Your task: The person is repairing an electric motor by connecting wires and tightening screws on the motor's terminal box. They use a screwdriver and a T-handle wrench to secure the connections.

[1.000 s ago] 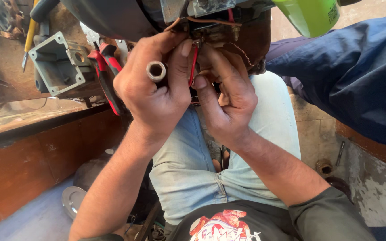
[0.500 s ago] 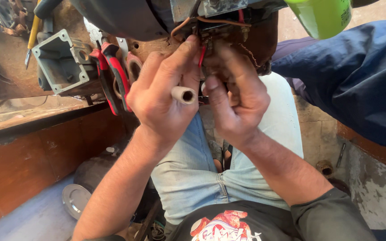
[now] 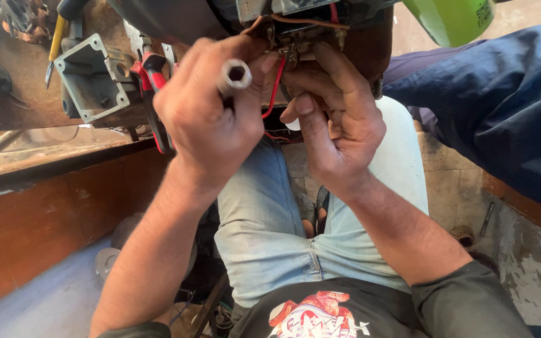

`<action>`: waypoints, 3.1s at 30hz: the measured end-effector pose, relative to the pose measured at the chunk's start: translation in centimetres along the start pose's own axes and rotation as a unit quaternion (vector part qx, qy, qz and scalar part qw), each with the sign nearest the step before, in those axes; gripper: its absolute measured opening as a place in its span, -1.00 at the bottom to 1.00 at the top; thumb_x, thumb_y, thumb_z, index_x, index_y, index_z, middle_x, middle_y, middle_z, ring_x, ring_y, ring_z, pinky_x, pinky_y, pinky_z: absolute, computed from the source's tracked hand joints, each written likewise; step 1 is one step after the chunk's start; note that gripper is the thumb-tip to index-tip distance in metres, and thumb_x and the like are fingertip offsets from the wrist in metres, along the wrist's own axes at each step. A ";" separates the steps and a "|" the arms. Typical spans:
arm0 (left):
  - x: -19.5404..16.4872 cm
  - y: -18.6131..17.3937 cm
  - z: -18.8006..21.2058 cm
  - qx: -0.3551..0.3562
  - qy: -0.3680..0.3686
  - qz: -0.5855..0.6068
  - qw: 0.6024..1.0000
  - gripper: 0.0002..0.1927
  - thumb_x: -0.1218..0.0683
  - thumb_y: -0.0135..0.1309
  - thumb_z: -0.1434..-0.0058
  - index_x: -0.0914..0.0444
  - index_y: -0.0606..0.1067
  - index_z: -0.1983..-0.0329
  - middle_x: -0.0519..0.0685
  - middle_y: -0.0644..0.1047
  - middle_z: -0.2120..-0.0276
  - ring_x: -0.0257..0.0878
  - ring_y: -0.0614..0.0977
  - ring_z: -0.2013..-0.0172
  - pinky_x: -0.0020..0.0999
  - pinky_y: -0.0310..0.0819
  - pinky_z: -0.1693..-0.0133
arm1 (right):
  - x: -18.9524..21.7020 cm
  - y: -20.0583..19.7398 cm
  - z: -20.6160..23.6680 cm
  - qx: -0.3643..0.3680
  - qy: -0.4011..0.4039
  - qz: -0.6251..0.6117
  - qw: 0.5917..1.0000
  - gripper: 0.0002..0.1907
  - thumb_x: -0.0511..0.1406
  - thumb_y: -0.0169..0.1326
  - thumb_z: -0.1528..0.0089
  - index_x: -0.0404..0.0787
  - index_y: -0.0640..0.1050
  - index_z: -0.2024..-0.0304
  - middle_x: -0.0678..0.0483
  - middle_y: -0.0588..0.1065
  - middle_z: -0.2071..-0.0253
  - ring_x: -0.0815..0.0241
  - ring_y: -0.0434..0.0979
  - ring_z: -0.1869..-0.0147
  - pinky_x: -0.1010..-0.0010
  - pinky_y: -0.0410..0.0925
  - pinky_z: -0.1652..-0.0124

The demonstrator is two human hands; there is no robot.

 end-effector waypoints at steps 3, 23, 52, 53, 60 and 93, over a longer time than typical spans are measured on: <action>-0.1 0.1 0.0 -0.018 0.004 0.007 1.000 -0.81 0.40 0.18 -0.30 0.32 0.53 0.10 0.00 0.58 0.27 -0.19 0.63 0.34 -0.38 0.49 0.31 | 0.2 -0.1 -0.2 0.004 -0.004 0.006 1.000 -0.57 -0.46 -0.03 -0.58 -0.33 0.18 -0.45 -0.17 0.56 -0.13 0.29 0.64 0.06 0.53 0.57 0.07; 1.1 1.4 1.5 -0.023 -0.026 0.030 0.999 -0.78 0.37 0.07 -0.28 0.29 0.51 0.06 0.02 0.59 0.23 -0.12 0.68 0.31 -0.34 0.54 0.27 | 4.6 1.3 -2.6 -0.005 -0.141 0.321 0.937 -0.57 -0.56 0.11 -0.43 -0.29 0.46 -0.34 -0.09 0.53 -0.04 0.11 0.63 0.01 0.40 0.52 0.02; 1.1 -0.9 3.0 -0.167 -0.065 0.115 0.977 -0.77 0.25 0.19 -0.25 0.21 0.54 0.04 -0.03 0.55 0.17 -0.03 0.68 0.20 -0.22 0.59 0.19 | 6.8 2.6 -2.6 -0.050 -0.090 0.262 0.960 -0.75 -0.47 0.09 -0.43 -0.36 0.52 -0.16 0.00 0.60 0.05 0.33 0.58 0.15 0.52 0.46 0.14; 1.1 -0.9 3.0 -0.160 -0.062 0.112 0.979 -0.77 0.23 0.20 -0.25 0.21 0.53 0.03 -0.03 0.54 0.16 -0.01 0.67 0.19 -0.20 0.59 0.18 | 7.4 2.6 -3.1 -0.045 -0.103 0.308 0.945 -0.76 -0.46 0.11 -0.41 -0.36 0.54 -0.14 -0.02 0.60 0.06 0.30 0.60 0.16 0.51 0.47 0.16; 1.6 -0.8 2.6 -0.136 0.004 0.109 0.985 -0.76 0.21 0.19 -0.30 0.22 0.49 -0.02 0.02 0.55 0.03 0.05 0.67 0.15 -0.16 0.60 0.18 | 9.7 4.2 -4.7 0.023 -0.223 0.440 0.870 -0.86 -0.47 0.15 -0.40 -0.34 0.62 0.00 -0.10 0.60 0.12 0.03 0.65 0.09 0.33 0.46 0.06; 3.9 1.6 4.4 -0.119 -0.130 0.291 0.940 -0.90 0.22 0.17 -0.36 0.30 0.57 0.08 -0.05 0.65 0.45 -0.48 0.56 0.48 -0.49 0.46 0.41 | 1.7 1.7 -2.7 0.014 0.011 0.126 0.992 -0.79 -0.52 0.07 -0.38 -0.39 0.53 -0.07 -0.01 0.64 0.08 0.33 0.66 0.15 0.47 0.55 0.18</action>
Point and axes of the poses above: each hand's wrist, its own z-axis away from the middle knuckle, its own y-axis out of the palm, x = y × z, the point moved 7 cm from there along -z, towards the middle knuckle
